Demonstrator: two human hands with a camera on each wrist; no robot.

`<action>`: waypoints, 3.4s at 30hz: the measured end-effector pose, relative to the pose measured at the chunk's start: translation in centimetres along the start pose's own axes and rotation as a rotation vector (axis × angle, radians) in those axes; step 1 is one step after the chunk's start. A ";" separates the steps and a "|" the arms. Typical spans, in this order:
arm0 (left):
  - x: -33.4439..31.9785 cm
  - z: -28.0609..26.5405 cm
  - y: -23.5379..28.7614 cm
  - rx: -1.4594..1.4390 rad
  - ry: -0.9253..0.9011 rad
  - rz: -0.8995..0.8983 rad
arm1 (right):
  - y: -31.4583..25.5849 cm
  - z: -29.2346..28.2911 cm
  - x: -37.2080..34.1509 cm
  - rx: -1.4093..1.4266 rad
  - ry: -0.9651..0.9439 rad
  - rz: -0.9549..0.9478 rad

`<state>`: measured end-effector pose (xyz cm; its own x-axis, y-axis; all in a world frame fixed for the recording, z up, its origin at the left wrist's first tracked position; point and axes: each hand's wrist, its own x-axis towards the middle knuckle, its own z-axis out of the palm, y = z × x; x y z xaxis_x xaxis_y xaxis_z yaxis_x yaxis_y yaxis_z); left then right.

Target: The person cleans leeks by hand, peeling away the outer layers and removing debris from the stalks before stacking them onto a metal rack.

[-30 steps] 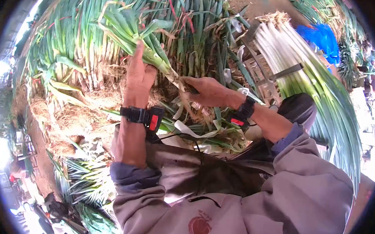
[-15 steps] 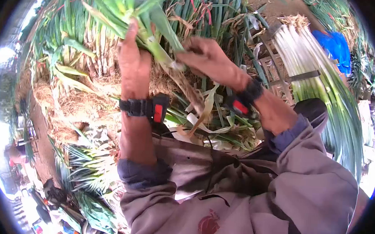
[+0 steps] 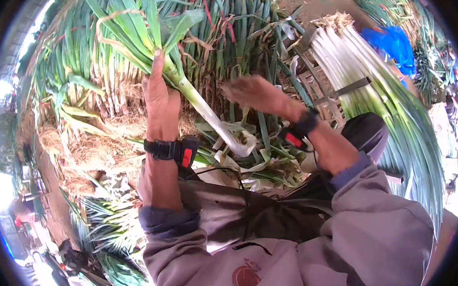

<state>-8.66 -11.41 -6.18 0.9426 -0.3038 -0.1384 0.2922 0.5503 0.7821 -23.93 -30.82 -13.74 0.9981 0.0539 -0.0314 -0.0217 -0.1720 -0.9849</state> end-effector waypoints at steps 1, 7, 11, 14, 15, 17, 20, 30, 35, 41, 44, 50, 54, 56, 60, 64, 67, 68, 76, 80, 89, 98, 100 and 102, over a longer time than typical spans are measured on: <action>-0.2 0.2 -0.3 0.005 -0.014 -0.009 | -4.0 0.1 1.1 0.166 0.030 0.003; 0.1 0.5 -1.2 -0.015 -0.301 -0.122 | -7.3 2.8 5.8 0.530 0.136 -0.068; 0.2 0.6 -0.5 -0.128 -0.335 -0.105 | -7.2 3.6 7.6 0.784 0.068 -0.198; 0.5 0.3 -0.2 -0.137 -0.290 -0.046 | -7.2 3.9 9.0 0.723 0.057 -0.190; 0.6 0.2 -0.2 -0.139 -0.261 -0.006 | -7.2 4.0 9.4 0.663 0.041 -0.221; 1.1 -0.4 0.0 -0.123 -0.229 0.026 | -7.2 4.0 10.0 0.641 0.033 -0.246; 1.6 -1.4 0.3 -0.125 -0.162 0.022 | -8.4 4.7 8.0 0.527 0.071 -0.257; 3.2 -3.7 4.7 -0.076 0.111 0.190 | -0.1 -0.1 -3.1 -0.502 0.001 0.139; 2.5 -3.9 4.2 0.050 0.025 0.180 | 12.1 -0.7 -10.0 -0.915 -0.508 0.554; 1.4 -1.2 2.4 0.031 -0.126 -0.012 | -5.1 2.4 1.6 -0.593 0.292 -0.335; 0.5 0.2 2.0 0.036 -0.230 -0.113 | -7.4 4.3 6.3 -0.633 0.394 -0.532; -0.1 -0.2 2.8 -0.001 -0.402 -0.090 | -8.0 3.2 6.8 -0.349 0.434 -0.354; -2.0 0.4 2.4 0.307 -0.088 -0.168 | -9.3 0.7 7.4 0.035 0.300 -0.383; -1.3 0.4 1.6 0.199 -0.188 -0.190 | -9.7 1.2 7.5 0.175 0.203 -0.299; -1.2 1.0 0.6 -0.124 -0.453 -0.042 | -10.3 2.9 7.0 0.336 0.029 -0.348; -1.3 1.2 0.7 -0.229 -0.378 -0.028 | -10.2 3.2 7.3 0.349 0.079 -0.297; -1.4 0.9 0.3 -0.216 -0.370 -0.026 | -9.9 3.0 6.8 0.103 0.181 -0.316; -1.3 0.9 0.2 -0.201 -0.361 -0.016 | -9.7 3.0 6.9 0.054 0.203 -0.356; 2.0 -1.8 1.2 -0.134 -0.244 0.093 | -10.4 5.4 2.8 -0.375 0.040 -0.390; 2.9 -2.2 4.4 -0.172 -0.151 0.061 | -8.7 2.4 3.2 0.435 0.181 -0.273; 2.5 -4.1 8.7 -0.111 0.116 0.321 | 8.4 6.6 -6.9 -0.090 -0.259 0.553; 0.6 -4.6 10.7 0.000 0.190 0.467 | -1.1 5.2 -5.2 -0.773 0.173 0.134; 1.1 -5.3 10.8 -0.103 0.149 0.424 | -3.2 5.8 -2.1 -0.476 0.245 -0.317; 2.5 -7.0 11.1 -0.196 0.099 0.380 | -5.8 6.6 -0.7 -0.225 0.069 -0.180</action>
<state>-1.92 -0.64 -2.15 0.9972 0.0198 0.0719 -0.0625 0.7486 0.6601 -24.85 -23.31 -9.10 0.9865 0.0374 0.1596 0.1617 -0.3804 -0.9106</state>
